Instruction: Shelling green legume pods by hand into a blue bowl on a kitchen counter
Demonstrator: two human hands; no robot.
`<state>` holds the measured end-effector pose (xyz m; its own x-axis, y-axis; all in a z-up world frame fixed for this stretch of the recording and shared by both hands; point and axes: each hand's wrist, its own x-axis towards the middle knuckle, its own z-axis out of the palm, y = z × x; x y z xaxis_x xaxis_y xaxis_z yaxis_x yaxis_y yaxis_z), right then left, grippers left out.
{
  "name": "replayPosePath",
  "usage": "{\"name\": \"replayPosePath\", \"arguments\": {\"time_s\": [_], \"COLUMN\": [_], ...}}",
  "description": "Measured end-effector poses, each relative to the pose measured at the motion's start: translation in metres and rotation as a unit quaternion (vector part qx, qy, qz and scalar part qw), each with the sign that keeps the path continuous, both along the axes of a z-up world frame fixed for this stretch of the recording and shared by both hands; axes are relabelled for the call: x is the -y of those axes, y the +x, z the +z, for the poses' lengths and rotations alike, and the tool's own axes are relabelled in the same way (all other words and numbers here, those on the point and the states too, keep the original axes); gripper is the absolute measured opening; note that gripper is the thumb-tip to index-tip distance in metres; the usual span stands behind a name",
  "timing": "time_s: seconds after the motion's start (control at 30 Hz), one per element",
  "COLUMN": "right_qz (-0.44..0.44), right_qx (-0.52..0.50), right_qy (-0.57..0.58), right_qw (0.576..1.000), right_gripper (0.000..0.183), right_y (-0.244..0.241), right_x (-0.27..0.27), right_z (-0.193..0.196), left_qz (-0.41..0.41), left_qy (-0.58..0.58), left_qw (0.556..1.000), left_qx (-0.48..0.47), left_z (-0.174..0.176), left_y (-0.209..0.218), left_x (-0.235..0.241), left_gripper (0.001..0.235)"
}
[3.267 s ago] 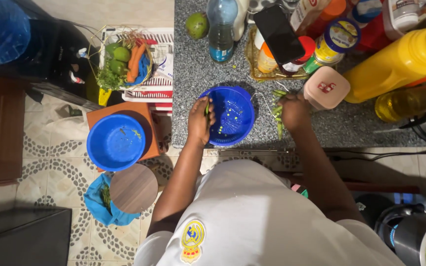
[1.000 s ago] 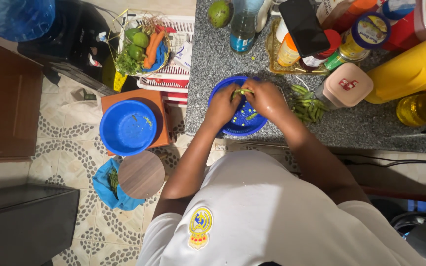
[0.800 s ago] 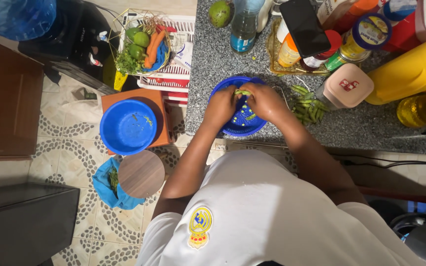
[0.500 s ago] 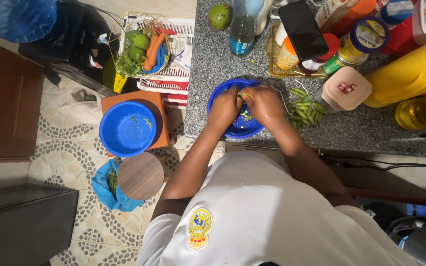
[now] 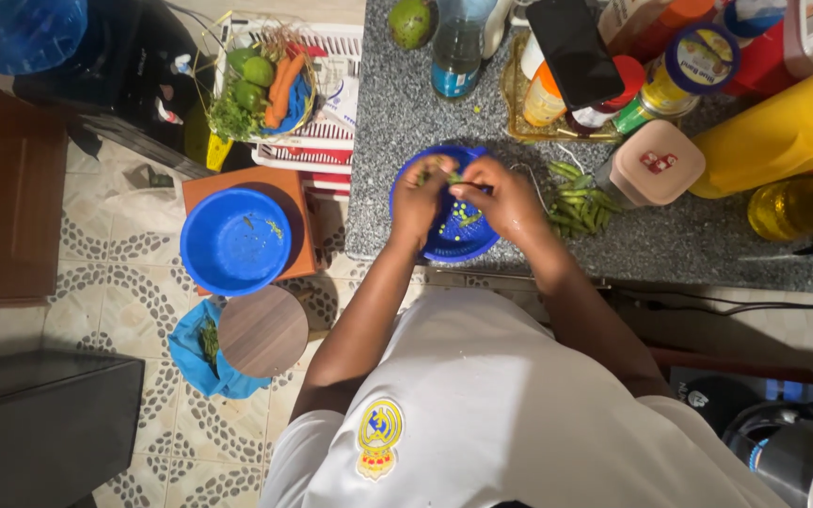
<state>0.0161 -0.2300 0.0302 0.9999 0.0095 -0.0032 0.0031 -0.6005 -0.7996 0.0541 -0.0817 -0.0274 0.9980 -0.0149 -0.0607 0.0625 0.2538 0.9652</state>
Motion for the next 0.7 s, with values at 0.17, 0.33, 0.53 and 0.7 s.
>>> {"name": "replayPosePath", "arguments": {"time_s": [0.17,0.33,0.53,0.7], "right_qz": [0.082,0.114,0.196,0.062], "right_qx": [0.088,0.071,-0.003,-0.06], "right_qy": [-0.31,-0.487,-0.417,-0.001], "right_qw": [0.943,0.863,0.887,0.996], "right_gripper": [0.017,0.024,0.021,0.01], "right_y": [0.007,0.013,0.033,0.011], "right_x": [0.007,-0.003,0.013,-0.003], "right_z": [-0.078,-0.142,-0.122,-0.032], "left_qz": [0.049,0.045,0.047,-0.002], "left_qy": [-0.09,-0.107,-0.044,0.041], "left_qw": [0.991,0.983,0.991,0.998], "left_qx": [-0.09,-0.145,-0.119,-0.037], "left_z": [0.039,0.028,0.009,-0.03], "left_y": [-0.012,-0.011,-0.017,-0.014], "left_x": [-0.018,-0.016,-0.01,0.008], "left_gripper": [0.018,0.033,0.034,0.02]}}
